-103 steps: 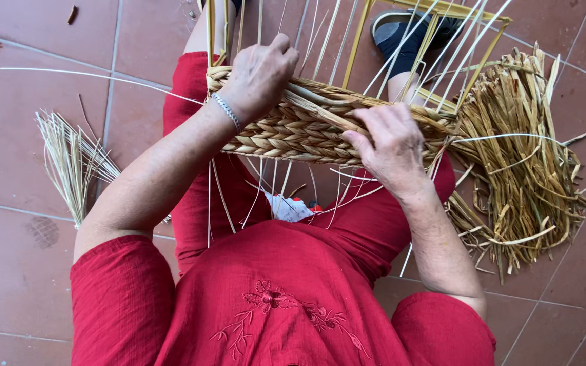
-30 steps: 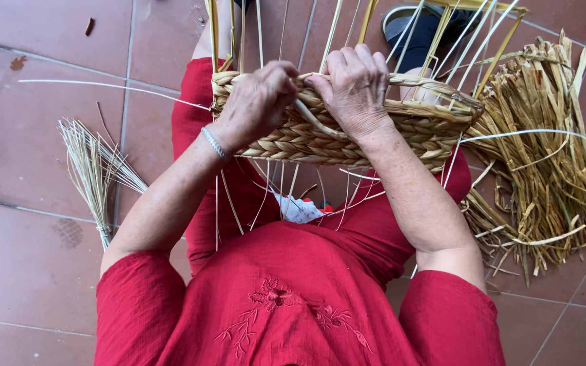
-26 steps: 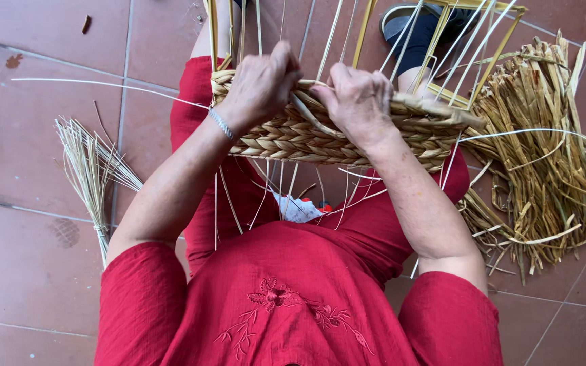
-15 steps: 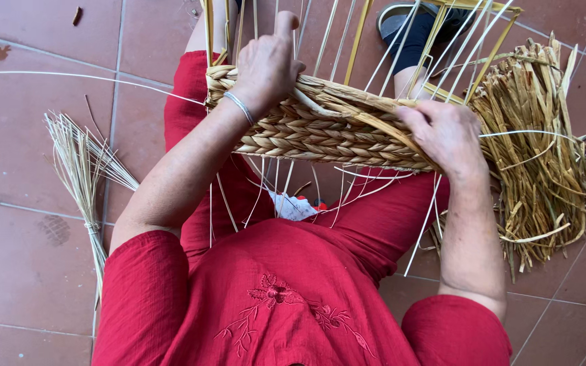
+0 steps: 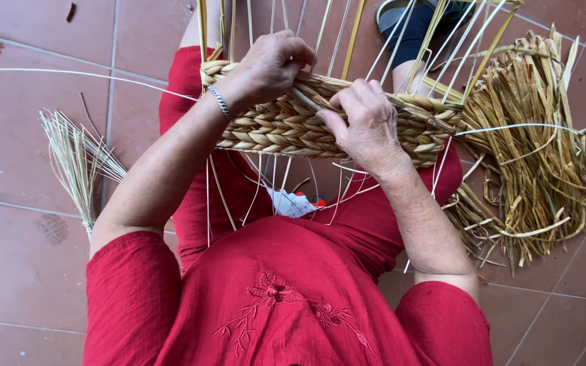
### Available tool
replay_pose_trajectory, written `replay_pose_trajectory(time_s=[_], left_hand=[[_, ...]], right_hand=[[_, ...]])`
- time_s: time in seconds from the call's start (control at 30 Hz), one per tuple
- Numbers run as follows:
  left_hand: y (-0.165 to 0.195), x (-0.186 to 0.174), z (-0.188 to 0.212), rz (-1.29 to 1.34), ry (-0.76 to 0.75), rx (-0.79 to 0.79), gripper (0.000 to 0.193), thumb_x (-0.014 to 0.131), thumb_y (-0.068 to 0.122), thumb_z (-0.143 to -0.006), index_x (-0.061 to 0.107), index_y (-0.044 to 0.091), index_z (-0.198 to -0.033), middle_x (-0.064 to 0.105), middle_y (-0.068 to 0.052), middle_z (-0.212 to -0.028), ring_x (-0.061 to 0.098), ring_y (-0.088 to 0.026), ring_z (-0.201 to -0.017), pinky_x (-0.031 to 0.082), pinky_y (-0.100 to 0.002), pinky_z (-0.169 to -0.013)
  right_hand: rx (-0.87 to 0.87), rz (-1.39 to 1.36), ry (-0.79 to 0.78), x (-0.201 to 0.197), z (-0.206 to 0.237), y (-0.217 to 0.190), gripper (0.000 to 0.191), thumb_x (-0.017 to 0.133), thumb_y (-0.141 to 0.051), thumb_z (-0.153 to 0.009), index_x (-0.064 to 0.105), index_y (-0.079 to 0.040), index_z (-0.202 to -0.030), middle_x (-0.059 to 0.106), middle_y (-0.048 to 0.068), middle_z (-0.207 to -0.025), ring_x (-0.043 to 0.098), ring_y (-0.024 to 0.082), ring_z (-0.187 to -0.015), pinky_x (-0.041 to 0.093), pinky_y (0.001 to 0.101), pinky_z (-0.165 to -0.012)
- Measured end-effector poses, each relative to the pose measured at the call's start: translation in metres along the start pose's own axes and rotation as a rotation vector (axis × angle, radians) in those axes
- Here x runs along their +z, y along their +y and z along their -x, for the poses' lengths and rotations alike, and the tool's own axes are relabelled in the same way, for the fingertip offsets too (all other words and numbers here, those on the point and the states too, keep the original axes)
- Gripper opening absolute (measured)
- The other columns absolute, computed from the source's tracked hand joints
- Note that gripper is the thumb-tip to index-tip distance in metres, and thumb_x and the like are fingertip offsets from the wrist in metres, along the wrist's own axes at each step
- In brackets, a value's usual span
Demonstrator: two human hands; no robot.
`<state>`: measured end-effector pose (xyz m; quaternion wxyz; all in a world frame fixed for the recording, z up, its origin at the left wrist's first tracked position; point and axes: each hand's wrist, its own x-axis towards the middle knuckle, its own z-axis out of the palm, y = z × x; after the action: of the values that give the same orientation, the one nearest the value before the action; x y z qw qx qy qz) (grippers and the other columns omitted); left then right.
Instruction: The person sits on a tiled floor weaving dried palm strands around a bamboo frame to form a basket body. They weave strands over and under the frame spokes, trim excess material with scissors, and continue braiding new strands to extend the woven section.
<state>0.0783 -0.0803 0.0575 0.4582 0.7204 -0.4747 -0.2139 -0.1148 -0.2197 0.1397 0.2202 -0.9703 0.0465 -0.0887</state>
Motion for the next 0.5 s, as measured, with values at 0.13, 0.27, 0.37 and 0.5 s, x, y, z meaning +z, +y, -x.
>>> replay_pose_trajectory(time_s=[0.13,0.27,0.37,0.5], left_hand=[[0.005,-0.016,0.008,0.147,-0.228,-0.083,0.032,0.068,0.004,-0.086,0.070,0.005,-0.118,0.074,-0.013,-0.097,0.072,-0.020,-0.088,0.058,-0.036,-0.079],[0.015,-0.017,0.006,0.174,-0.271,0.018,0.039,0.081,0.016,-0.081,0.068,0.004,-0.116,0.074,-0.010,-0.099,0.073,-0.019,-0.089,0.058,-0.035,-0.080],[0.022,-0.012,0.003,-0.059,-0.321,0.016,0.037,0.085,0.025,-0.079,0.067,0.003,-0.104,0.068,-0.012,-0.097,0.068,-0.029,-0.090,0.056,-0.041,-0.080],[0.033,0.008,0.003,-0.312,-0.242,-0.003,0.052,0.088,0.046,-0.075,0.064,0.004,-0.093,0.060,-0.016,-0.096,0.062,-0.037,-0.095,0.050,-0.049,-0.079]], right_hand=[[0.002,0.041,-0.021,-0.008,-0.012,0.003,0.017,0.083,-0.013,-0.093,0.070,-0.003,-0.099,0.063,0.009,-0.098,0.061,0.026,-0.091,0.051,0.0414,-0.078],[-0.353,0.403,0.236,-0.007,-0.040,0.001,0.012,0.079,-0.006,-0.091,0.068,-0.002,-0.094,0.067,0.011,-0.105,0.061,0.027,-0.099,0.054,0.0368,-0.079],[-0.289,0.546,0.043,-0.013,-0.057,0.004,0.008,0.078,-0.002,-0.090,0.071,-0.005,-0.087,0.066,0.009,-0.083,0.067,0.024,-0.089,0.051,0.0351,-0.065],[0.224,0.093,-0.499,-0.030,-0.076,0.028,0.019,0.082,-0.028,-0.091,0.078,-0.010,-0.092,0.073,0.012,-0.077,0.070,0.027,-0.073,0.054,0.0438,-0.071]])
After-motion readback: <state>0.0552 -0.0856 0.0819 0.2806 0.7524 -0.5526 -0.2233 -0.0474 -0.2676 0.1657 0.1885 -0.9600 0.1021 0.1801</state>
